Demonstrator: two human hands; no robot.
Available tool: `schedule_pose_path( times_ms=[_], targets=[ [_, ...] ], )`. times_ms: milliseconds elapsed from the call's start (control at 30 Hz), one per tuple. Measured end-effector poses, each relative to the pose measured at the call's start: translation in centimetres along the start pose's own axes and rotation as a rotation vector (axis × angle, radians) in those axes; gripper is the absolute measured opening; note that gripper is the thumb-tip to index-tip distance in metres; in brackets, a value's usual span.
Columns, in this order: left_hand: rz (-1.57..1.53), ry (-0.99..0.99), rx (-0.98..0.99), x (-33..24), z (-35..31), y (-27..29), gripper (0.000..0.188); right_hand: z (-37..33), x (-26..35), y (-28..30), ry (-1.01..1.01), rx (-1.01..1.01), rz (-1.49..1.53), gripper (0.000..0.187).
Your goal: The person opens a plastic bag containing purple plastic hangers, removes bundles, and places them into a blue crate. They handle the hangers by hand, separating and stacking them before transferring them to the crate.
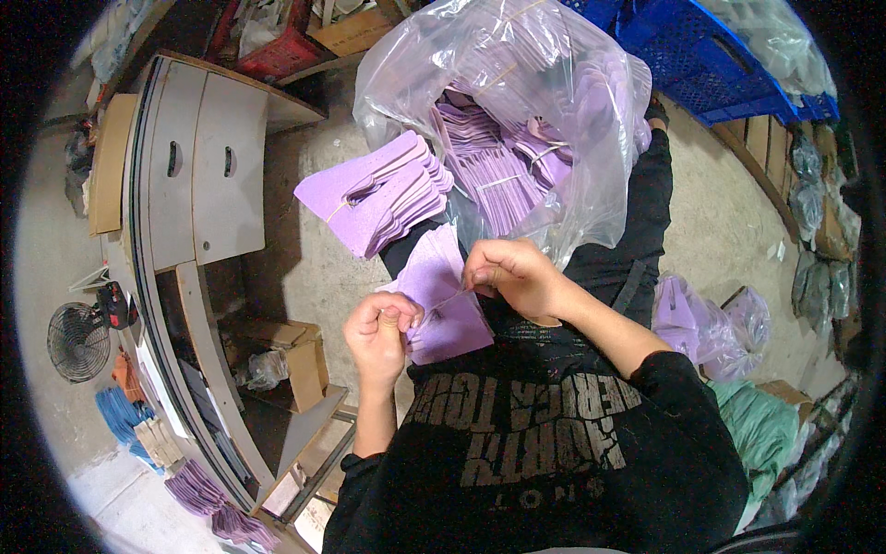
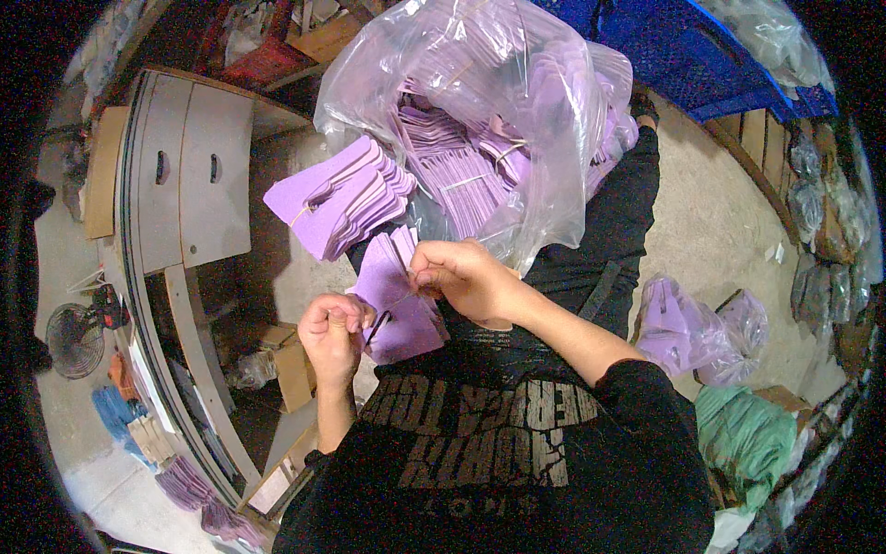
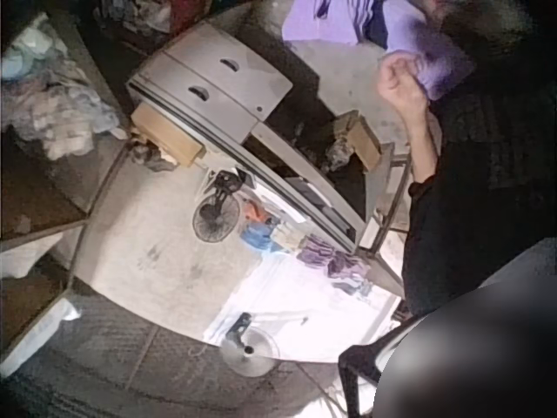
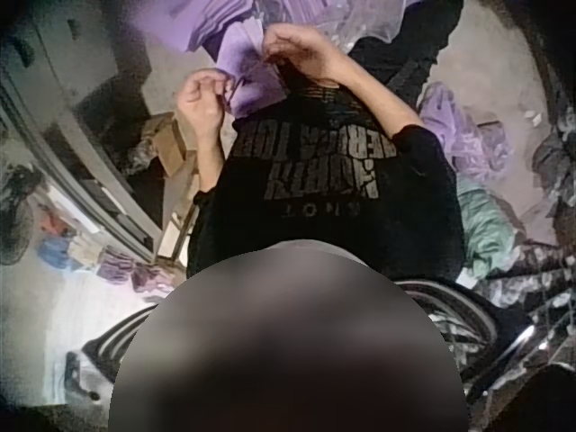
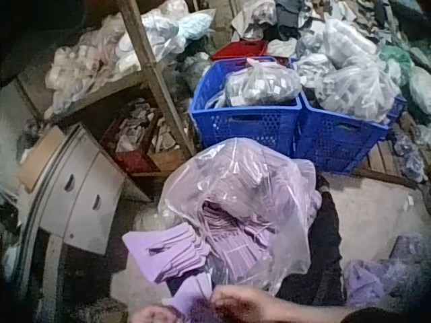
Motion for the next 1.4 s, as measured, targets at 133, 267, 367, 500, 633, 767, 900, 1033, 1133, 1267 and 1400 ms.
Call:
schedule_pose_path(
  times_ms=[133,267,367,500,633,767,900,1033,1133,1267,1400],
  targets=[
    [0.062,0.010,-0.036,0.4,-0.3,0.6,0.024,0.0,-0.5,0.5,-0.025,-0.014,-0.024,0.013],
    [0.088,0.019,-0.041,0.6,-0.5,0.7,0.023,0.2,-2.1,0.8,-0.083,-0.030,0.142,0.014],
    [0.119,0.018,-0.044,0.6,-0.5,0.7,0.023,0.3,-2.9,0.9,-0.073,-0.028,0.194,0.014],
    [0.113,0.011,-0.026,0.1,-0.2,0.2,0.020,0.3,-2.6,0.9,-0.081,-0.033,0.251,0.012],
    [0.520,0.138,0.117,-0.5,0.0,-0.9,0.013,-0.5,1.0,-0.4,0.026,0.013,0.001,0.008],
    [0.797,0.173,0.284,-0.8,0.7,-3.0,0.019,-1.7,5.7,-2.4,0.254,0.101,-0.275,0.007],
    [0.926,0.131,0.363,-1.4,1.0,-5.0,0.025,-1.7,7.5,-3.4,0.375,0.099,-0.297,0.013],
    [0.850,0.154,0.304,-1.6,1.1,-5.0,0.017,-1.7,7.0,-2.7,0.336,0.027,-0.324,0.015],
    [0.872,0.100,0.282,-1.8,0.7,-4.7,0.014,-2.0,7.2,-2.1,0.387,-0.028,-0.379,0.016],
    [0.611,0.137,0.115,-0.5,0.5,-3.2,0.010,-2.1,6.2,-1.6,0.367,-0.051,-0.413,0.016],
    [0.402,0.129,-0.025,0.4,0.0,-2.4,0.010,-1.7,4.9,-1.9,0.389,-0.087,-0.370,0.014]
  ],
)
Point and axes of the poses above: each hand's wrist, its own z-axis towards the middle knuckle, its own y-axis out of the back of the hand, x = y × z, the point moved 10 cm from there along z, towards the middle knuckle, and after that the axes turned 6 degrees about z, right-handed, at the moved point
